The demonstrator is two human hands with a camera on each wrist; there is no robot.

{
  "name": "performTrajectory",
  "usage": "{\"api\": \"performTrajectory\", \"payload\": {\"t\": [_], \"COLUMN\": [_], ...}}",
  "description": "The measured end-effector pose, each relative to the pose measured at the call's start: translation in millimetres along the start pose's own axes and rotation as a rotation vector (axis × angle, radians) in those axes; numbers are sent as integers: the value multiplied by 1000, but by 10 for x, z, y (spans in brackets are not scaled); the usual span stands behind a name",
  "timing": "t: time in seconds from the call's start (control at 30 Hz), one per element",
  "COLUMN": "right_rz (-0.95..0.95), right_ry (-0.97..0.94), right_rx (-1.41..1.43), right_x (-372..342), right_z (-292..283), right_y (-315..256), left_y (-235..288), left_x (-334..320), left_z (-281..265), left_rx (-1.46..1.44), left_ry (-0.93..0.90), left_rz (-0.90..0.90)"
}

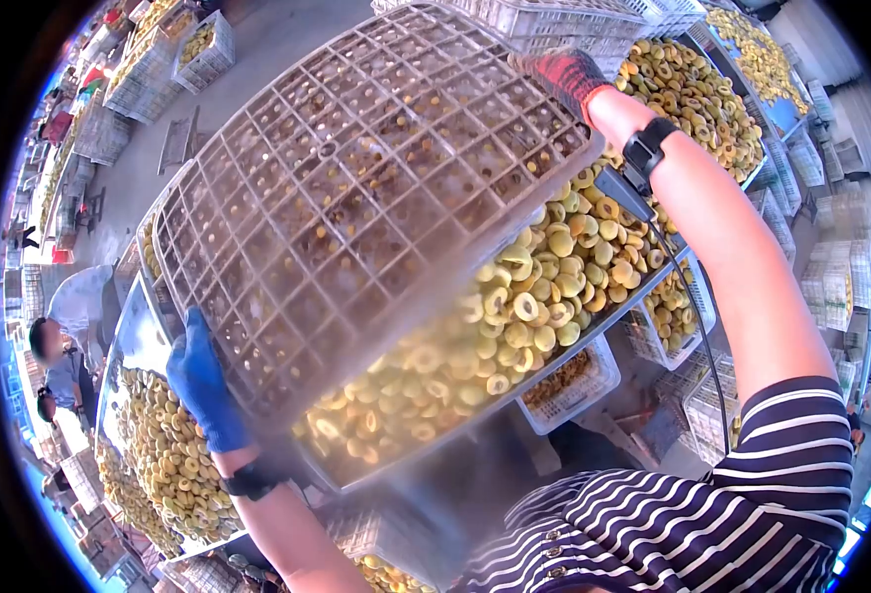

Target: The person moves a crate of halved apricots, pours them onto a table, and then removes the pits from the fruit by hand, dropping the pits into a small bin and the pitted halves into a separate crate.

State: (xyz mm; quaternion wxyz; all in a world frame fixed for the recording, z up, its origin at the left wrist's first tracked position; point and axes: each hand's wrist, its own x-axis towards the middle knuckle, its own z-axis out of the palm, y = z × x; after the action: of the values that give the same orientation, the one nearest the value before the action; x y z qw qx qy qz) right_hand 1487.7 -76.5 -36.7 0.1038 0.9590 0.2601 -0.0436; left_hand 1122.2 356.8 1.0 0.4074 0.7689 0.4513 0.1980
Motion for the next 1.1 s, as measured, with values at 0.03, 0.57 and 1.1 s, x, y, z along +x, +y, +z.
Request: {"api": "performTrajectory", "payload": {"t": [0.03, 0.57, 1.1], "right_rz": [-11, -20, 203], "right_ry": [66, 406, 137], "right_rx": [227, 493, 485], "right_x": [35, -1117, -578], "right_z": [113, 633, 314], "right_y": [87, 250, 266], "left_y": [86, -15, 172], "left_x": [-69, -1097, -85], "left_z": [56, -47, 16], "left_rx": [-45, -249, 143], "left_ry": [26, 40, -42], "left_rz": [18, -121, -22]}}
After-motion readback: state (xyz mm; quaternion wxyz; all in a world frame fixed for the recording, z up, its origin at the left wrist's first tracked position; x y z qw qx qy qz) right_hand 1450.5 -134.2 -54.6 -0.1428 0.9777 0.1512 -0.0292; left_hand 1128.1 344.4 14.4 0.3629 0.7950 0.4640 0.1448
